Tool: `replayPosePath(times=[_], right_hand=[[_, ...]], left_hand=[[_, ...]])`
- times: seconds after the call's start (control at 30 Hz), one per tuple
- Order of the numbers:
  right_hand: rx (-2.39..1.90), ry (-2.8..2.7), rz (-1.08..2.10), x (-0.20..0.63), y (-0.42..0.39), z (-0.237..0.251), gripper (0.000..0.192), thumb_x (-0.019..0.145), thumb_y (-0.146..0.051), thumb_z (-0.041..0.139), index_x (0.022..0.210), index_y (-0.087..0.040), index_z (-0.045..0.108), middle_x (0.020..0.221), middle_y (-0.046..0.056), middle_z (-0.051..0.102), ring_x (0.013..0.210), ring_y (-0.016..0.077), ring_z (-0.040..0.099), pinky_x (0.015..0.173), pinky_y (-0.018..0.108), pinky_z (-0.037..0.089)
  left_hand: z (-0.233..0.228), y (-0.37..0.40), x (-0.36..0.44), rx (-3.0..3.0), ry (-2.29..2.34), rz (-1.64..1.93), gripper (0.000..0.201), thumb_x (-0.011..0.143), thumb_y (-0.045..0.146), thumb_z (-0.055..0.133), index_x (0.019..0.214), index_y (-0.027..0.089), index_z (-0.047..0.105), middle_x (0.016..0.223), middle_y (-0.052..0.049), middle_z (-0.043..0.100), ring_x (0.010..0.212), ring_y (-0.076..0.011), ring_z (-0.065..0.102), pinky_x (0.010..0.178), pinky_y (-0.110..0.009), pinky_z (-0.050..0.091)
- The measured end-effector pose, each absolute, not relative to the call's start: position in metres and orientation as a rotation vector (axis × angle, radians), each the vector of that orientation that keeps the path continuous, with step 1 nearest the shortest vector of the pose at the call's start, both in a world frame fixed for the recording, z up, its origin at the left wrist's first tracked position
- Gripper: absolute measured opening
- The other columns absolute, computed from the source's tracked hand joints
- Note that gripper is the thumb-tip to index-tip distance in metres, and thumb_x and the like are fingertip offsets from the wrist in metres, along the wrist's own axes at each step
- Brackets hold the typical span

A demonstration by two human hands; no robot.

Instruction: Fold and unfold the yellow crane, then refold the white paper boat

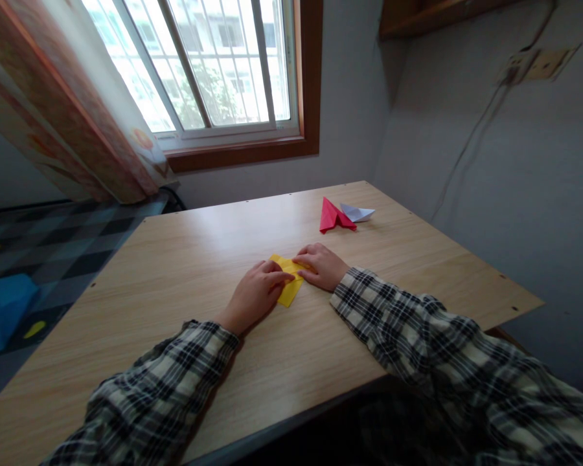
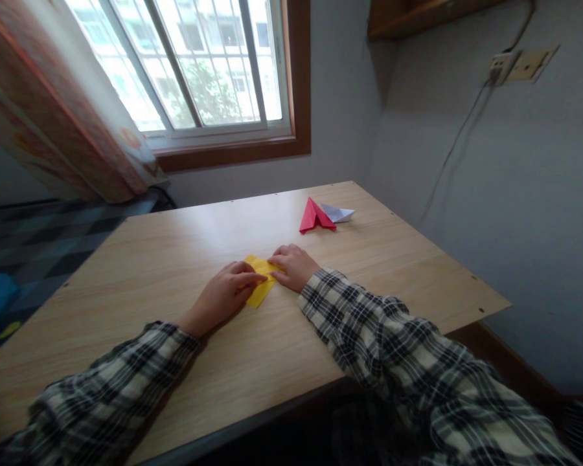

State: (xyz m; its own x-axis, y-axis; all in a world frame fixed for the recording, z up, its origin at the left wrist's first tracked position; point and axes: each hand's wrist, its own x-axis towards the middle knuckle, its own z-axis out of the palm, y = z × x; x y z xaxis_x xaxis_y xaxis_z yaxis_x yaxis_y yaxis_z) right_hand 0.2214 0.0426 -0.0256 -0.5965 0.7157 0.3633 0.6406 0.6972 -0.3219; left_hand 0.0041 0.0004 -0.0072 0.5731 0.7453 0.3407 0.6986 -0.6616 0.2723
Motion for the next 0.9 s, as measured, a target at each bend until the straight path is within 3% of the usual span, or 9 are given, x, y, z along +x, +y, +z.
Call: replayPosePath(times=[0.3, 0.5, 0.9], right_hand=[[-1.209, -2.524, 0.08, 0.218, 0.0381, -0.0239, 0.039, 0.097, -0.038, 0.051, 0.13, -0.021, 0.06, 0.132, 0.011, 0.059, 0.12, 0.0287, 0.047, 0.104, 0.048, 0.034], [-1.236, -2.53, 0.097, 0.2172, 0.0401, -0.027, 0.042, 0.099, -0.034, 0.046, 0.135, -0.015, 0.056, 0.138, 0.014, 0.056, 0.125, 0.0304, 0.046, 0.106, 0.049, 0.033], [-1.203, -2.482, 0.156, 0.2189, 0.0411, -0.0267, 0.04, 0.095, -0.035, 0.055, 0.132, -0.019, 0.057, 0.134, 0.012, 0.058, 0.122, 0.0281, 0.048, 0.106, 0.047, 0.035]], left_hand=[[-0.0079, 0.0021, 0.0036, 2.714, 1.208, 0.679, 0.025, 0.092, 0.014, 0.051, 0.102, 0.024, 0.072, 0.101, -0.007, 0.065, 0.094, -0.0205, 0.058, 0.087, -0.039, 0.05], [-0.0045, -0.0004, 0.0052, 2.757, 1.196, 0.581, 0.024, 0.092, 0.014, 0.05, 0.104, 0.022, 0.068, 0.105, -0.009, 0.063, 0.098, -0.023, 0.056, 0.09, -0.043, 0.049], [-0.0036, -0.0034, 0.0063, 2.756, 1.216, 0.595, 0.023, 0.091, 0.016, 0.049, 0.103, 0.021, 0.068, 0.103, -0.008, 0.062, 0.098, -0.0227, 0.055, 0.09, -0.042, 0.049]])
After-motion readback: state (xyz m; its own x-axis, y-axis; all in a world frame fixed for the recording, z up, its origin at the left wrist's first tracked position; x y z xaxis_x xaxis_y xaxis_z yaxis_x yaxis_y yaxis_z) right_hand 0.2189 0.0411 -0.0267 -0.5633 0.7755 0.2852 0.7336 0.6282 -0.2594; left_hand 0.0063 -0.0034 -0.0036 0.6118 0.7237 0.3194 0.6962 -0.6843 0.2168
